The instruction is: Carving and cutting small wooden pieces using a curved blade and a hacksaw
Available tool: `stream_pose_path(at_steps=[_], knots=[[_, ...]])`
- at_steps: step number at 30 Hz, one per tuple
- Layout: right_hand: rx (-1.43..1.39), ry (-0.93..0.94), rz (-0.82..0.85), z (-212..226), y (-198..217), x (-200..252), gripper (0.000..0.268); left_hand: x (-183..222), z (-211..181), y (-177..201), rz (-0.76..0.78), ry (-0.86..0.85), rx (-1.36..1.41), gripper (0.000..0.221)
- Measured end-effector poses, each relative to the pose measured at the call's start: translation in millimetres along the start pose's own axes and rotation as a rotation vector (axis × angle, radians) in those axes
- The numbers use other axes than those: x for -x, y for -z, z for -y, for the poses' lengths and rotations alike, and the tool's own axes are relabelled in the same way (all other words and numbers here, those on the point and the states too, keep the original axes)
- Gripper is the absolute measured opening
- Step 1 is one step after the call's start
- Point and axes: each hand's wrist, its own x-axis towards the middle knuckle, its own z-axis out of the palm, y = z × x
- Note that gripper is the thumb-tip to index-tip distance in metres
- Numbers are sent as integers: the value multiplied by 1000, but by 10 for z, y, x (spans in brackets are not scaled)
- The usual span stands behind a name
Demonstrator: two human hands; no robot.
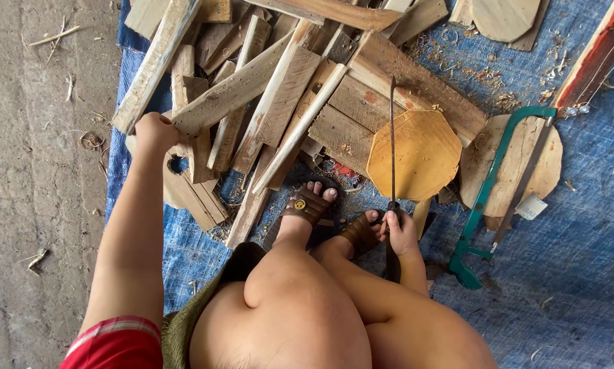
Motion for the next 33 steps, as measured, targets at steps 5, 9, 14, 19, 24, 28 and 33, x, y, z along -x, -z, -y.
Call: stream_pose_path(at_steps=[5, 9, 14, 19, 24, 28, 33], knots=[[1, 3, 3, -2, 2, -10, 38, 151, -172, 216, 80, 15, 0, 25], [-12, 0, -5, -43, -18, 4, 38, 496, -424, 498, 216, 109, 202, 45], [6, 16, 18, -8, 5, -5, 40, 425, -147, 313, 305, 199, 309, 46], [1, 14, 23, -17, -4, -11, 41, 642, -381, 557, 359, 213, 404, 51], [0, 41, 24, 37, -9, 9, 40, 713, -235, 534, 271, 205, 534, 59], [8, 43, 22, 98, -12, 18, 39, 964, -344, 820, 283, 122, 645, 50], [98, -140, -12, 264, -77, 63, 36, 1323, -770, 1512, 127, 18, 797, 33]])
